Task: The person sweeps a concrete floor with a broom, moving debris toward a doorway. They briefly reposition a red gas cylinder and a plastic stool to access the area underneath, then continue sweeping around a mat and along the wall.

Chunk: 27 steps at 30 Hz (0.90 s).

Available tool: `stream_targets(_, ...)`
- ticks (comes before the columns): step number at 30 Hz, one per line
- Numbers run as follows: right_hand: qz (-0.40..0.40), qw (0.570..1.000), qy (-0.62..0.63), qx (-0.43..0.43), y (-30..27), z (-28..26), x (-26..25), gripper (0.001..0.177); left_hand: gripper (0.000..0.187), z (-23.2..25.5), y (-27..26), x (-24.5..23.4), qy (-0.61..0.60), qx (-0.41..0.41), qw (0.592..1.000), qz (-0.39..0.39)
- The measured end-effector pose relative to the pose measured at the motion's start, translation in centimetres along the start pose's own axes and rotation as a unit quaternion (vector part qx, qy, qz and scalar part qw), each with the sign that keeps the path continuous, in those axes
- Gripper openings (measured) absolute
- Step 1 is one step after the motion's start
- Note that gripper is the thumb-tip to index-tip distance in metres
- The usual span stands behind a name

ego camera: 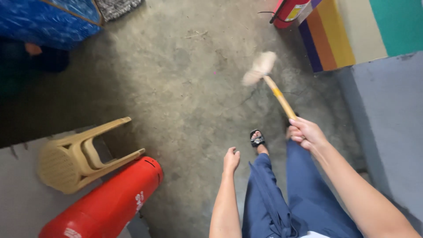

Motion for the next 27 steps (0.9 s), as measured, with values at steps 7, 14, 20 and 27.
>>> stream_targets(7, 0.192, 0.975, -0.097, -0.050, 2.2, -4.0, -7.9, 0.007, 0.053, 1.9, -0.3, 0.6, -0.041, -0.040, 0.998, 0.041)
stream_targets(14, 0.066, 0.978, -0.196, -0.002, 7.0, -9.8, 0.2, 0.002, 0.056, 4.8, 1.1, 4.1, -0.076, -0.046, 0.992, 0.086)
stream_targets(20, 0.163, 0.963, -0.213, -0.007, -1.5, -16.0, -1.9, 0.004, 0.053, 10.4, 3.7, 8.3, -0.141, -0.015, 0.984, 0.109)
stream_targets(27, 0.208, 0.850, -0.482, 0.055, 10.0, -23.8, -3.0, 0.027, 0.049, 20.8, 4.8, 8.9, 0.000, 0.071, 0.981, 0.182)
Point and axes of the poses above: each hand's wrist, its own y-axis towards the middle knuckle, its own x-axis out of the palm, z = x × y, the point moved 8 cm from there along y, towards the middle knuckle, and after that the axes turned 3 degrees about x, right-handed, at the moved point
